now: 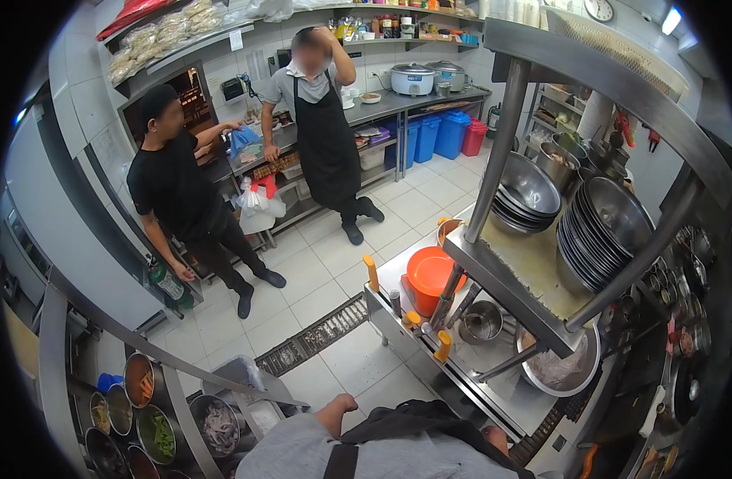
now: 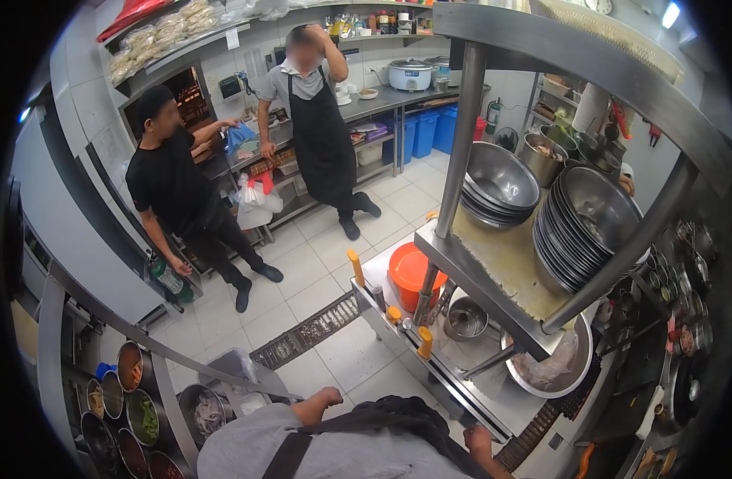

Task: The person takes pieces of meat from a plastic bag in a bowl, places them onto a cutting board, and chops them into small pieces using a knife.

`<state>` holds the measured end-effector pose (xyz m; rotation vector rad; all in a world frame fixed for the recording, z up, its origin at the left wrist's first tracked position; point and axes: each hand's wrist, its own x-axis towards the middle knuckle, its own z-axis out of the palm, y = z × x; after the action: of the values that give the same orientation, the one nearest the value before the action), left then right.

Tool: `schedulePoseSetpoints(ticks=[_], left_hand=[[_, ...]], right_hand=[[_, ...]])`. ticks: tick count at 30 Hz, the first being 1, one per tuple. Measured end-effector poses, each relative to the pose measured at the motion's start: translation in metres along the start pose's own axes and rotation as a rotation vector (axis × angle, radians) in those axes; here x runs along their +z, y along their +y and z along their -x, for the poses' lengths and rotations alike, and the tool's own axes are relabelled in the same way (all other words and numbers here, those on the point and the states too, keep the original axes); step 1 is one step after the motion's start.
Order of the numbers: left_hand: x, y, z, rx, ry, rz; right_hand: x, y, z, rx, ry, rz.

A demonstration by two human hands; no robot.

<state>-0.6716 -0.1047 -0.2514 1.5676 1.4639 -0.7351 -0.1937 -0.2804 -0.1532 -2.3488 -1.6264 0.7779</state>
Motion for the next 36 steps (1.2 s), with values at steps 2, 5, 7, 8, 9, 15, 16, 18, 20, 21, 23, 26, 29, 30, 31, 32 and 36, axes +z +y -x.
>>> schedulePoseSetpoints(ticks=[2,5,7,8,9,15,16,18,20,21,23,26,29,30,31,32,36], left_hand=[[0.0,-0.003,0.002,0.009,0.006,-0.008],[-0.003,-0.004,0.006,0.011,-0.01,-0.031],[-0.004,-0.004,0.007,0.014,-0.004,-0.029],[-0.004,-0.004,0.007,0.015,-0.005,-0.029],[-0.004,-0.004,0.006,0.01,-0.001,-0.022],[-0.001,-0.002,-0.004,-0.006,0.009,-0.018],[0.0,-0.003,-0.005,-0.008,0.007,-0.016],[0.002,-0.004,-0.005,-0.011,0.0,-0.013],[0.001,-0.003,-0.003,-0.014,-0.006,-0.009],[0.0,-0.004,-0.002,-0.009,-0.013,-0.02],[0.0,-0.006,0.001,-0.004,-0.021,-0.031],[0.003,-0.01,-0.001,0.016,0.046,0.016],[-0.001,-0.005,0.005,0.006,0.03,-0.002],[0.0,-0.006,0.002,0.004,0.022,0.002],[0.001,-0.006,0.0,0.002,0.015,0.005],[0.002,-0.006,-0.002,0.001,0.015,0.005],[0.007,-0.008,-0.006,0.008,0.033,0.007]], right_hand=[[0.0,0.0,0.0,0.001,0.002,-0.008],[0.004,0.002,-0.001,-0.007,0.016,-0.012],[0.007,0.005,-0.002,-0.017,0.028,-0.009],[0.009,0.007,-0.003,-0.017,0.025,-0.011],[0.009,0.007,-0.002,-0.018,0.021,-0.012],[0.014,0.008,-0.005,-0.024,0.018,0.01],[0.013,0.008,-0.004,-0.023,0.017,0.01],[0.014,0.009,-0.004,0.0,-0.001,-0.013],[0.015,0.009,-0.005,0.0,0.0,-0.005],[0.015,0.008,-0.005,0.001,0.002,0.002],[0.014,0.007,-0.005,0.015,-0.011,-0.014],[0.002,-0.006,-0.003,0.053,-0.04,-0.025],[0.009,0.0,-0.007,0.051,-0.038,-0.009],[0.009,-0.001,-0.007,0.027,-0.018,0.003],[0.008,-0.002,-0.007,0.026,-0.019,0.002],[0.008,-0.003,-0.008,0.037,-0.033,0.007],[-0.001,-0.015,-0.006,0.038,-0.032,0.026]])
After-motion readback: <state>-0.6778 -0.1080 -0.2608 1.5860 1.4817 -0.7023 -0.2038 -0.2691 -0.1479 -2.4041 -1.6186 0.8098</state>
